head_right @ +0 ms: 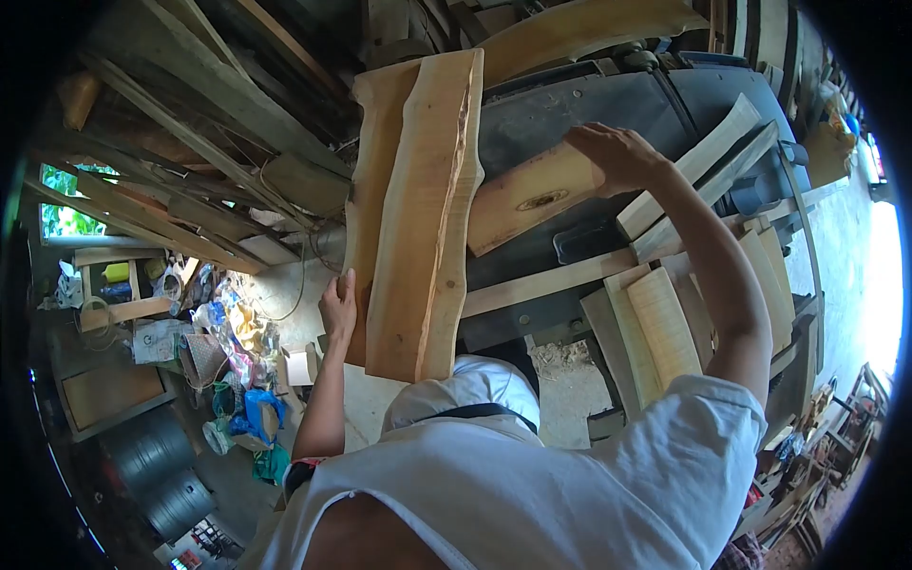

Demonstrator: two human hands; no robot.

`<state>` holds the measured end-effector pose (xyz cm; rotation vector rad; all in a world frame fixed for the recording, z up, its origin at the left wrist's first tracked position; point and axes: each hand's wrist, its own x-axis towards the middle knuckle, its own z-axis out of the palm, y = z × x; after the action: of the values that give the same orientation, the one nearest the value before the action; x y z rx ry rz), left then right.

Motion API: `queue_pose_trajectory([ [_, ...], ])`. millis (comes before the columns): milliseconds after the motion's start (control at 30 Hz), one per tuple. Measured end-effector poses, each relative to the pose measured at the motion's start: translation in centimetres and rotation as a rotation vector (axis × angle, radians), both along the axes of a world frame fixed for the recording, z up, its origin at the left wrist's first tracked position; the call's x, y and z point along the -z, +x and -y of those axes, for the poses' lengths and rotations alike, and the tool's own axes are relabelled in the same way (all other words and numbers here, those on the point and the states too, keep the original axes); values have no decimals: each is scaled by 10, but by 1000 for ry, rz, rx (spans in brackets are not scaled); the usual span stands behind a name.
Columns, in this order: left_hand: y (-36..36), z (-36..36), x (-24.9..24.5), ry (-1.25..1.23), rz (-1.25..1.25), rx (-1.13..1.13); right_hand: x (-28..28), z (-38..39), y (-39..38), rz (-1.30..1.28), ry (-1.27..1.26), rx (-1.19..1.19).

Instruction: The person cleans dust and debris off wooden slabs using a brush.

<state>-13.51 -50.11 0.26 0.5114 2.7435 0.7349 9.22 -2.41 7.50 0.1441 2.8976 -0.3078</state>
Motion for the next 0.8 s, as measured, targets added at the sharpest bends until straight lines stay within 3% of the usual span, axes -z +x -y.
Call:
queue_pose_trajectory([
  [67, -3, 0, 0, -13, 38, -20, 22, -32, 3, -79, 94, -81],
  [200, -4, 0, -7, -56, 18, -43, 29, -100, 29, 97, 258, 171],
  [267, 1, -4, -7, -73, 65, -68, 63, -137, 58, 83, 360, 152],
  [333, -1, 2, 6, -89, 44, -58, 62, -135, 66, 106, 229, 325],
  [367, 2, 5, 19, -33, -88, -41, 58, -132, 62, 150, 216, 339],
  [467, 11, -10, 3, 15, -61, -38, 36, -120, 42, 306, 190, 406],
  [533, 15, -17, -2, 27, -74, -32, 37, -128, 43, 253, 216, 365],
  [600, 15, -22, -5, 33, -89, -31, 48, -150, 37, 199, 60, 442],
  [633, 17, -25, -6, 39, -82, -9, 40, -170, 20, 220, -85, 616],
  [667, 21, -26, -5, 47, -70, 13, 36, -178, 13, 224, -84, 611],
  [733, 34, -28, -2, 73, -66, 37, 30, -171, 14, 80, 128, 293],
  [800, 40, -39, -2, 127, -79, 85, 17, -136, 7, 297, 21, 296],
])
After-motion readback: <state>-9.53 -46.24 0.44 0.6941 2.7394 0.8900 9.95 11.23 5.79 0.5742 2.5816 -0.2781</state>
